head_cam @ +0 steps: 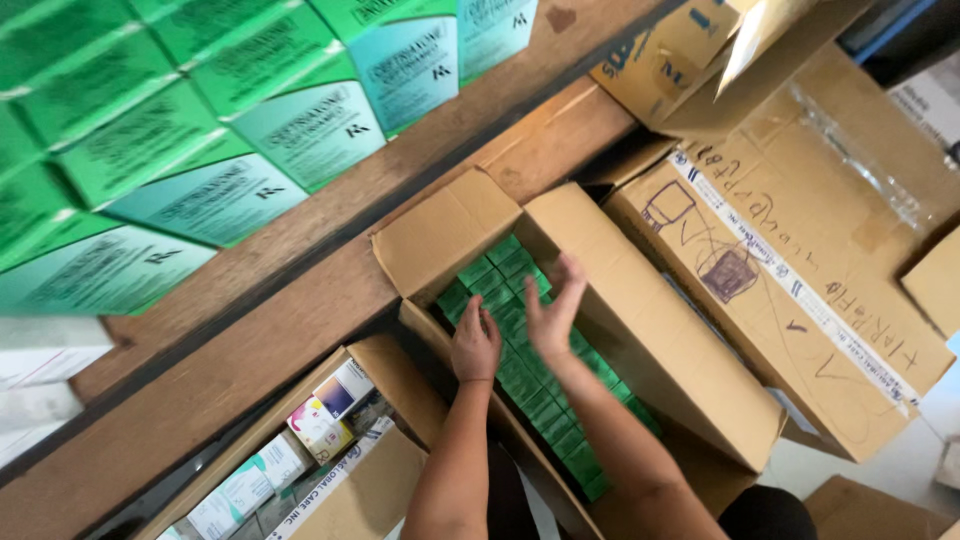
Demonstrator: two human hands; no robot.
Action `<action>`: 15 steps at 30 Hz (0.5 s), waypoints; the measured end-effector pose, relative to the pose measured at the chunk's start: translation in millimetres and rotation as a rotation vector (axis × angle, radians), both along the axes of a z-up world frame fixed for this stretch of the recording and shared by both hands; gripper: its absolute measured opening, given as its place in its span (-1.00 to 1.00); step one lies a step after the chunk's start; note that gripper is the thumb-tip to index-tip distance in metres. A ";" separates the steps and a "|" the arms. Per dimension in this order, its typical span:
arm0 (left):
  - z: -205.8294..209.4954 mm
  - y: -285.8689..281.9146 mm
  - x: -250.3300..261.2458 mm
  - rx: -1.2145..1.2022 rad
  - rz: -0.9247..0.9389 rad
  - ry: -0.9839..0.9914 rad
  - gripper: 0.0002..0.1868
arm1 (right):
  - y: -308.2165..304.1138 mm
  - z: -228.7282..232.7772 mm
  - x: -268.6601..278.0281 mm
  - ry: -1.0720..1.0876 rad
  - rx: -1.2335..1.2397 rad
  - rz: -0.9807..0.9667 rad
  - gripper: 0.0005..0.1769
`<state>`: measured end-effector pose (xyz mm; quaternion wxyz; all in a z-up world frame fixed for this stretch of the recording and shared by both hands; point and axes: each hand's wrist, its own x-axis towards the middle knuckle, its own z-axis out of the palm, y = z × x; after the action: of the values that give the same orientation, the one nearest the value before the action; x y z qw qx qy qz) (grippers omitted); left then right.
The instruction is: The person repeatedly picks up green boxes from a shelf and places them into a cardboard box on the floor, arranging them in neat rows. The person continues this process throughout the clip, filling the box with the green boxes.
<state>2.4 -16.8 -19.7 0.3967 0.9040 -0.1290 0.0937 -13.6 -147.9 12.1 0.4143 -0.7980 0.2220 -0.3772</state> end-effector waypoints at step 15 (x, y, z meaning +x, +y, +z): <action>7.1 3.1 1.1 0.007 -0.008 0.070 -0.69 | -50.9 306.7 157.3 -0.373 -0.353 0.325 -0.18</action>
<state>3.5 -13.8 -12.5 0.3982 0.9076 -0.1188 0.0602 143.7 -198.9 318.8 0.3576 -0.7998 -0.0573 -0.4787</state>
